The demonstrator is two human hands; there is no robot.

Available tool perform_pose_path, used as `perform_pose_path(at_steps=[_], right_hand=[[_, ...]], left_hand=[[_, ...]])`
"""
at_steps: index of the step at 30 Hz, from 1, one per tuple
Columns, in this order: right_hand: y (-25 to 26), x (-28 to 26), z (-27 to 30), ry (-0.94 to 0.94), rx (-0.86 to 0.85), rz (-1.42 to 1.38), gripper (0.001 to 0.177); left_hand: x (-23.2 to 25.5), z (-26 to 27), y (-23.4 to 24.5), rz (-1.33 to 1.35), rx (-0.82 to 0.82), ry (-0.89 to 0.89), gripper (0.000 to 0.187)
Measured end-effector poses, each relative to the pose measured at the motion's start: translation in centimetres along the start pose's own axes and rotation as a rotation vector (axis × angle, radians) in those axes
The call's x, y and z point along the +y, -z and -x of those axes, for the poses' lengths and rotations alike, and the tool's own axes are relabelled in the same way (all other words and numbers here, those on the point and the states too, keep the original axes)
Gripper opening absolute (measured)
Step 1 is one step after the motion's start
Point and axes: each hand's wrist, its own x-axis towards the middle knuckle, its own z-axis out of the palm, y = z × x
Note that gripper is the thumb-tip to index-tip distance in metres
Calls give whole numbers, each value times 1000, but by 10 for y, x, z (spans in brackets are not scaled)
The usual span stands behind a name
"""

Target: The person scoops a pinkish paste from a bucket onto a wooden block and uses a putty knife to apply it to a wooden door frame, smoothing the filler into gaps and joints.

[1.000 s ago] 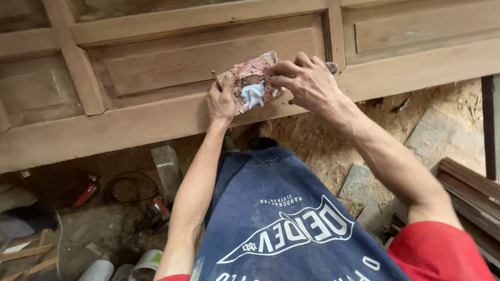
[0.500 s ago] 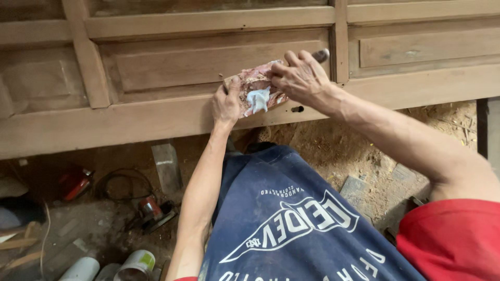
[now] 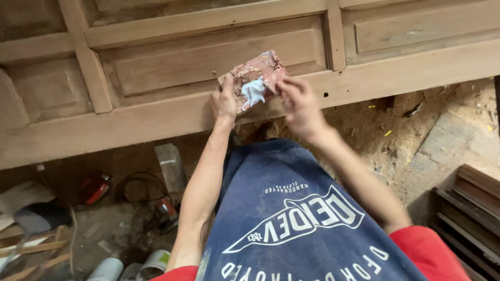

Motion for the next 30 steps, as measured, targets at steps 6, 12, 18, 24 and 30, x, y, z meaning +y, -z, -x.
perform_pose_path(at_steps=[6,12,18,24,30], right_hand=[[-77,6,29,165,461,130,58],[-80,18,47,90,422,164,63],[-54,26,72,-66,113,282,48],[19,8,43,122,49,401,52],[38,-38,-26,-71,-350,638,48]], left_hand=[[0,10,-9,57,67,-54,67],[1,7,-10,-55,48,30,74],[-15,4,-7,-134,78,-79,78],[-22,3,-7,-124,78,-154,80],[-10,9,-3,-134,45,-166,81]])
